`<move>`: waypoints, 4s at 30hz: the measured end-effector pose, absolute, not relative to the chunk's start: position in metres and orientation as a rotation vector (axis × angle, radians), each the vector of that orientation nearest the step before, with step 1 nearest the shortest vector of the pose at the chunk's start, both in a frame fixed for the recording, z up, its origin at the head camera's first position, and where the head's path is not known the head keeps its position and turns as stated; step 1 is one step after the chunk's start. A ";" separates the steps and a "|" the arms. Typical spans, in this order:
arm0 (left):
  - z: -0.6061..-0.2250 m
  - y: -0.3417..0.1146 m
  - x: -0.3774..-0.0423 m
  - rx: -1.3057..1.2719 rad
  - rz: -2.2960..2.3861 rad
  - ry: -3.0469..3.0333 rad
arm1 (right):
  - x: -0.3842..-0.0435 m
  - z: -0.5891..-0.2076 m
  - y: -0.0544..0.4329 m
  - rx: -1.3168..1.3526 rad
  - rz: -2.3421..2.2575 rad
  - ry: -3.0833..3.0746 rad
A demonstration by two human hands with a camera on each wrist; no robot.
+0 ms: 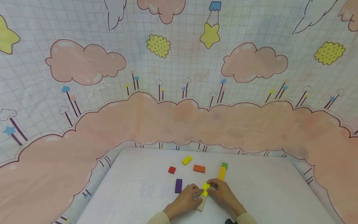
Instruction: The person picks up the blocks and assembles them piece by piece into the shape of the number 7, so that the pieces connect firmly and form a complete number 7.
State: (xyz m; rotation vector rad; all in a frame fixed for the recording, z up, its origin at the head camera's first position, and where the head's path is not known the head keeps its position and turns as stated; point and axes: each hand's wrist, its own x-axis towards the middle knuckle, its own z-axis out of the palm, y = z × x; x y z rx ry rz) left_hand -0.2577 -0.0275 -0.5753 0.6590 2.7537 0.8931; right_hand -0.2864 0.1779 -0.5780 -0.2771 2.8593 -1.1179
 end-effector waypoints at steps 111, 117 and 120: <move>-0.579 -0.028 -0.258 0.634 0.929 2.747 | -0.355 -0.567 0.140 0.091 -1.228 2.836; -0.580 -0.028 -0.258 0.632 0.939 2.737 | -0.355 -0.568 0.140 0.106 -1.246 2.825; -0.581 -0.029 -0.258 0.641 0.947 2.734 | -0.356 -0.568 0.140 0.122 -1.258 2.819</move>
